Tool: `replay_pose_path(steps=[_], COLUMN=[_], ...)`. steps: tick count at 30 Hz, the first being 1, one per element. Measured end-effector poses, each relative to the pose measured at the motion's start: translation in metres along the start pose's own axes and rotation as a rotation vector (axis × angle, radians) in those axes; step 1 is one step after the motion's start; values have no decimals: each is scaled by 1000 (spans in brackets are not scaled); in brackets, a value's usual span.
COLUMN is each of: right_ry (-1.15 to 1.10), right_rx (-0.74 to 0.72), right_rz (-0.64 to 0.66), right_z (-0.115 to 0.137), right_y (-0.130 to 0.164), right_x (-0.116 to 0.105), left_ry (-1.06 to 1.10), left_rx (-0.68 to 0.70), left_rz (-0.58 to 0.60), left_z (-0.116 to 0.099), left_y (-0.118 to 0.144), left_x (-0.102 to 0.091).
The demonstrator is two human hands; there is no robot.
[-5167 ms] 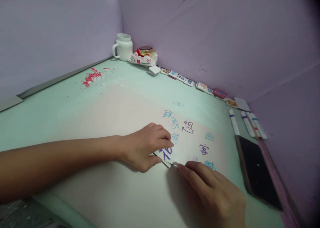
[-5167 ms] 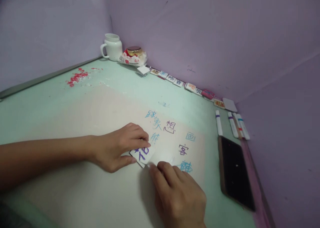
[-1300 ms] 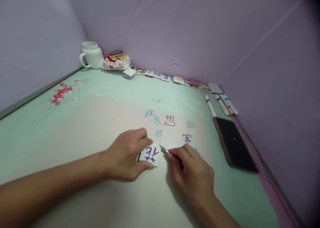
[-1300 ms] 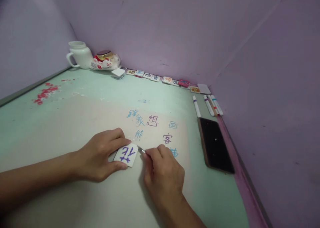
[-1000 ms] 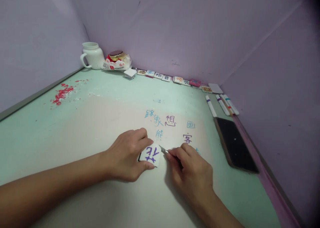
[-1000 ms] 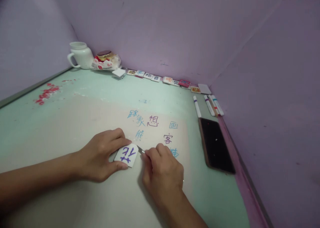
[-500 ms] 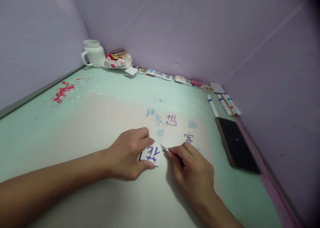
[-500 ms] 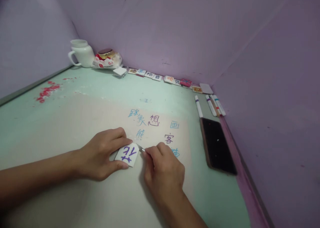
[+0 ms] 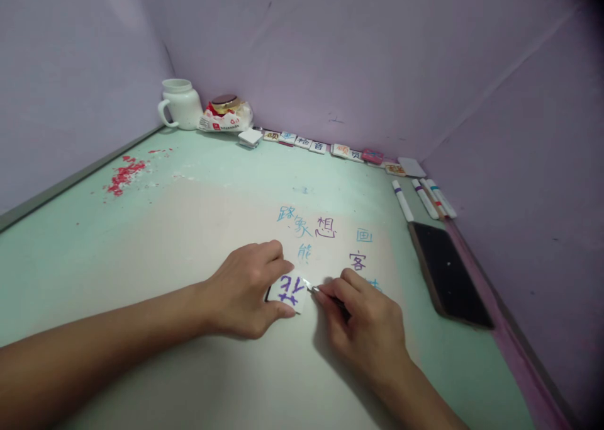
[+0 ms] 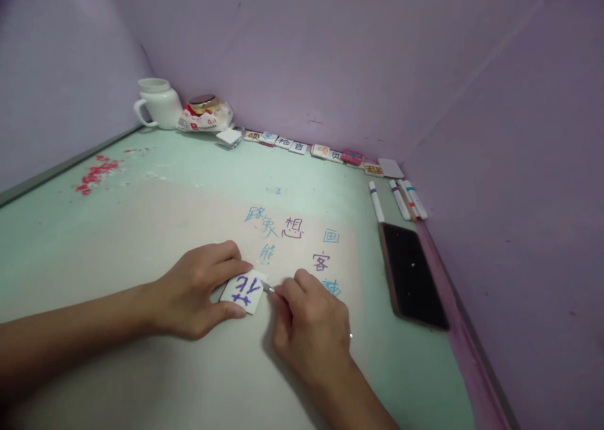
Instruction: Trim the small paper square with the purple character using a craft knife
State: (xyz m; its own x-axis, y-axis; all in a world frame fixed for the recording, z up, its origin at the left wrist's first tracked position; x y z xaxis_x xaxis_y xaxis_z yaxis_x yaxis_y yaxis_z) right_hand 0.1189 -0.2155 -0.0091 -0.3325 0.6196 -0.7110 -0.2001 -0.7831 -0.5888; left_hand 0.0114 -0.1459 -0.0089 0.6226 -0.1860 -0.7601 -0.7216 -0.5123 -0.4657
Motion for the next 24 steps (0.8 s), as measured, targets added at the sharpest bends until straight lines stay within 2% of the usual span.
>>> replay_pose_path(steps=[7,13,18,24], right_ry=[-46,-68,-53,-43], right_rx=[-29,-44,-30,-16], right_rz=[55,26,26,21], right_z=[-1,0,-1,0], right_y=[0,1,3,6], right_x=[3,0,-1,-2], left_ry=[6,5,-2,-7], left_rx=[18,25,22,20], left_rz=[-14,-31,24,15], left_z=[-1,-2,-3,-2], left_y=[1,1,0,0], left_x=[0,-2,0,-1])
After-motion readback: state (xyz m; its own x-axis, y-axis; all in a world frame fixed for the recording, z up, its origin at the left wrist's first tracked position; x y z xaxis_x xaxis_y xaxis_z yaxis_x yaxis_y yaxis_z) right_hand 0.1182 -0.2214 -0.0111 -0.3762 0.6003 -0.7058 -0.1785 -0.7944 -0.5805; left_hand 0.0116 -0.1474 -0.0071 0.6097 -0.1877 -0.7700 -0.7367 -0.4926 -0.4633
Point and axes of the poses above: each hand's wrist, its own y-axis away from the middle knuckle, its own x-axis out of the palm, z = x × y, the point moved 10 cm from there along -y, towards the middle knuckle, and after that the axes turned 15 degrees about -z, right-handed, at the moved point
